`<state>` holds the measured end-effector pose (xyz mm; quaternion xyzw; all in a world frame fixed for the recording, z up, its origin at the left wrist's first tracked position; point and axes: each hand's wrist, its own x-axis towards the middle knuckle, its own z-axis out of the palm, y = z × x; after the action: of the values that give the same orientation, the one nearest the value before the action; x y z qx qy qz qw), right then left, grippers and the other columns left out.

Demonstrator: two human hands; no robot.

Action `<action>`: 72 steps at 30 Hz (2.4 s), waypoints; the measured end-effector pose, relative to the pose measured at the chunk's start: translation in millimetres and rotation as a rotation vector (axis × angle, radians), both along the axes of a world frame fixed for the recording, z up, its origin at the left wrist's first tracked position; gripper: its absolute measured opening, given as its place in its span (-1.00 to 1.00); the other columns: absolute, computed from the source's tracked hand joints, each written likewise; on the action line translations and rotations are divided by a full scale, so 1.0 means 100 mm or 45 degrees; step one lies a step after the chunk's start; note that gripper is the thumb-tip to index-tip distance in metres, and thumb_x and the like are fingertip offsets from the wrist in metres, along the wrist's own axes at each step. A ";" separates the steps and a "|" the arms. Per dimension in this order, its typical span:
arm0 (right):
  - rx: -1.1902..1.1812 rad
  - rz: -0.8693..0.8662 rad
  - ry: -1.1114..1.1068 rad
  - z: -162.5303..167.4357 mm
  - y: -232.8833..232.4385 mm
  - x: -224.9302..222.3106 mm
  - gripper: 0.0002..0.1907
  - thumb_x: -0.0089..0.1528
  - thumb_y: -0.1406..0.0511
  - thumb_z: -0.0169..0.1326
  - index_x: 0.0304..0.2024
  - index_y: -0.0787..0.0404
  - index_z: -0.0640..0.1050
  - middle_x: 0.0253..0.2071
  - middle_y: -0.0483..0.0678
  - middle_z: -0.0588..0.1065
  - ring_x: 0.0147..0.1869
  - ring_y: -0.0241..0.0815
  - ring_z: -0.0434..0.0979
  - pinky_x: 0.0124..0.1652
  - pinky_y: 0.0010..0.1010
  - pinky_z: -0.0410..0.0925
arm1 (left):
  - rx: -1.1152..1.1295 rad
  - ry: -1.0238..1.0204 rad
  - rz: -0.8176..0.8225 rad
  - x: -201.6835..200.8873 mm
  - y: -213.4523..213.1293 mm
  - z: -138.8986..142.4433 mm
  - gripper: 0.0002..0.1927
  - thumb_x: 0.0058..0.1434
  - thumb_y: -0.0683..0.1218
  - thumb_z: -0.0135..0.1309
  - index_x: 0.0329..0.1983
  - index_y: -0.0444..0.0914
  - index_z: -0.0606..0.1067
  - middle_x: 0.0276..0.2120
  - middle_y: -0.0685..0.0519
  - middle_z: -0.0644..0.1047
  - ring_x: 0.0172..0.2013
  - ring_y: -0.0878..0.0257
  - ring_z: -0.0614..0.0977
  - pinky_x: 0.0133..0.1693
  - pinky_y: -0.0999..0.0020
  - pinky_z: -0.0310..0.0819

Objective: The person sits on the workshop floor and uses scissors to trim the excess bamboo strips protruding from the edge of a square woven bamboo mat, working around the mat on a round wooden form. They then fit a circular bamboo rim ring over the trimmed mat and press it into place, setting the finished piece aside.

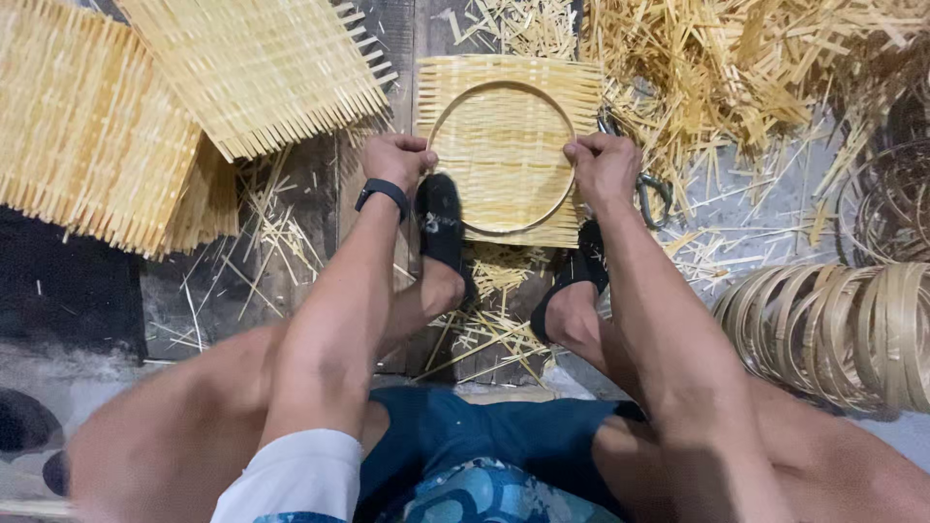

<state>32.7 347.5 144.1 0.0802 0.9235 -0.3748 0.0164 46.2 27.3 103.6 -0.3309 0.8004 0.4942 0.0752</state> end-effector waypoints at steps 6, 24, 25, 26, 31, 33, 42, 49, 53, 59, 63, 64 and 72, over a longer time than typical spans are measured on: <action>-0.067 -0.024 -0.064 0.04 -0.02 -0.07 -0.82 0.13 0.29 0.35 -0.25 0.23 0.72 -0.42 0.06 0.63 -0.37 -0.18 0.63 -0.24 -0.37 0.46 | 0.082 0.060 -0.024 -0.01 -0.01 0.03 -0.80 -0.12 -0.25 0.39 -0.37 -0.29 0.69 -0.46 0.04 0.69 -0.47 0.34 0.70 -0.32 0.41 0.63; 0.298 0.680 0.067 0.69 -0.58 -0.05 -0.14 -0.03 0.20 0.40 0.18 0.57 0.40 0.14 0.39 0.36 0.26 0.32 0.30 0.26 0.01 0.18 | -0.547 0.158 -0.591 -0.46 0.08 0.31 -0.64 0.05 -0.02 0.42 -0.12 -0.24 0.65 -0.07 -0.10 0.62 -0.03 0.01 0.60 0.06 0.08 0.52; 0.356 0.896 -0.145 0.64 -0.82 0.07 -0.07 0.00 0.14 0.37 0.24 0.56 0.31 0.21 0.42 0.27 0.34 0.37 0.18 0.30 0.07 0.09 | -0.633 0.499 -0.767 -0.60 0.23 0.29 -0.69 0.16 0.06 0.33 -0.08 -0.15 0.67 0.02 -0.11 0.58 0.05 -0.04 0.53 0.09 0.00 0.41; 0.412 1.106 -0.359 0.58 -0.97 0.18 0.01 0.03 0.07 0.34 0.30 0.55 0.22 0.28 0.43 0.17 0.41 0.41 0.06 0.35 0.14 0.00 | -0.706 0.851 -0.937 -0.74 0.34 0.25 -0.72 0.27 0.13 0.24 -0.04 -0.05 0.68 0.11 -0.11 0.53 0.13 -0.09 0.47 0.13 -0.08 0.30; 0.850 1.245 0.443 0.03 -1.07 0.44 -0.06 0.24 -0.13 0.14 0.39 0.44 0.30 0.44 0.36 0.16 0.57 0.38 -0.04 0.41 0.39 -0.13 | -0.372 0.737 -0.752 -0.96 0.61 0.05 -0.78 0.34 0.13 0.12 -0.15 -0.01 0.68 -0.08 0.13 0.58 -0.01 0.07 0.58 0.00 0.15 0.49; 0.907 1.238 0.482 -0.10 -1.04 0.51 -0.06 0.26 -0.15 0.12 0.42 0.41 0.30 0.46 0.32 0.15 0.59 0.37 -0.06 0.43 0.39 -0.15 | -0.334 0.607 -0.737 -0.97 0.64 0.05 -0.78 0.36 0.13 0.12 -0.12 -0.02 0.66 -0.11 0.16 0.59 -0.04 0.08 0.59 -0.02 0.16 0.50; 0.668 1.001 0.394 -0.23 -1.13 0.67 -0.31 0.15 0.08 0.18 0.27 0.26 0.45 0.43 0.23 0.22 0.58 0.28 0.00 0.43 0.30 -0.12 | -0.301 0.661 -0.725 -0.95 0.67 0.13 -0.82 0.30 0.08 0.15 -0.17 -0.01 0.68 -0.16 0.15 0.59 -0.07 0.07 0.60 -0.09 0.15 0.49; 0.094 0.960 0.348 0.33 -0.88 0.16 -0.52 0.13 0.27 0.22 0.11 0.18 0.52 0.18 0.09 0.48 0.29 0.11 0.43 0.29 0.01 0.22 | -0.458 0.768 -0.785 -1.06 0.70 0.13 -0.84 0.27 0.08 0.14 -0.21 -0.01 0.67 -0.09 0.16 0.60 -0.02 0.02 0.55 0.02 0.06 0.45; 0.126 0.699 0.526 0.37 -0.62 -0.77 -0.62 0.25 0.43 0.19 0.13 0.31 0.55 -0.15 0.01 0.57 0.02 0.09 0.57 0.25 -0.05 0.35 | -0.610 0.802 -0.933 -1.14 0.63 0.09 -0.83 0.36 0.05 0.05 -0.14 -0.02 0.62 -0.05 0.10 0.58 -0.01 -0.08 0.52 -0.05 0.07 0.48; -0.029 0.550 0.081 -0.05 -0.56 -1.18 -0.86 0.35 0.34 0.10 -0.11 0.22 0.65 -0.30 0.11 0.59 -0.28 0.06 0.62 -0.22 -0.19 0.46 | -0.421 0.418 -0.950 -1.26 0.73 -0.07 -0.71 0.43 0.13 -0.09 -0.11 -0.06 0.59 -0.22 -0.02 0.62 -0.19 -0.07 0.63 -0.12 0.01 0.51; -0.268 0.360 -0.265 -0.21 -0.46 -1.12 -0.73 0.43 0.23 0.05 -0.21 0.32 0.61 -0.37 0.22 0.53 -0.27 0.19 0.51 -0.24 -0.12 0.41 | -0.364 0.110 -0.854 -1.37 0.80 -0.04 -0.58 0.38 0.24 -0.07 -0.25 -0.12 0.62 -0.30 -0.11 0.63 -0.23 -0.12 0.63 -0.19 -0.03 0.47; -0.336 0.312 -0.370 -0.25 -0.43 -1.11 -0.64 0.47 0.19 0.03 -0.24 0.36 0.60 -0.39 0.27 0.50 -0.23 0.27 0.46 -0.22 -0.07 0.39 | -0.350 0.050 -0.824 -1.41 0.79 -0.01 -0.52 0.35 0.29 -0.04 -0.30 -0.14 0.63 -0.32 -0.13 0.63 -0.23 -0.13 0.62 -0.20 -0.03 0.46; -0.197 0.363 -0.321 -0.83 -0.28 -0.96 -0.37 0.55 -0.01 -0.35 -0.17 0.39 0.49 -0.26 0.34 0.46 -0.13 0.29 0.44 -0.08 -0.03 0.36 | -0.232 -0.002 -0.734 -1.42 0.76 0.02 -0.52 0.22 0.34 0.01 -0.36 -0.10 0.65 -0.46 -0.09 0.62 -0.37 -0.05 0.65 -0.30 0.05 0.48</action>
<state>-63.7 319.1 60.7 -0.0066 0.8847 -0.4254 0.1907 -95.8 103.4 105.7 -0.0959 0.9023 0.3783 0.1831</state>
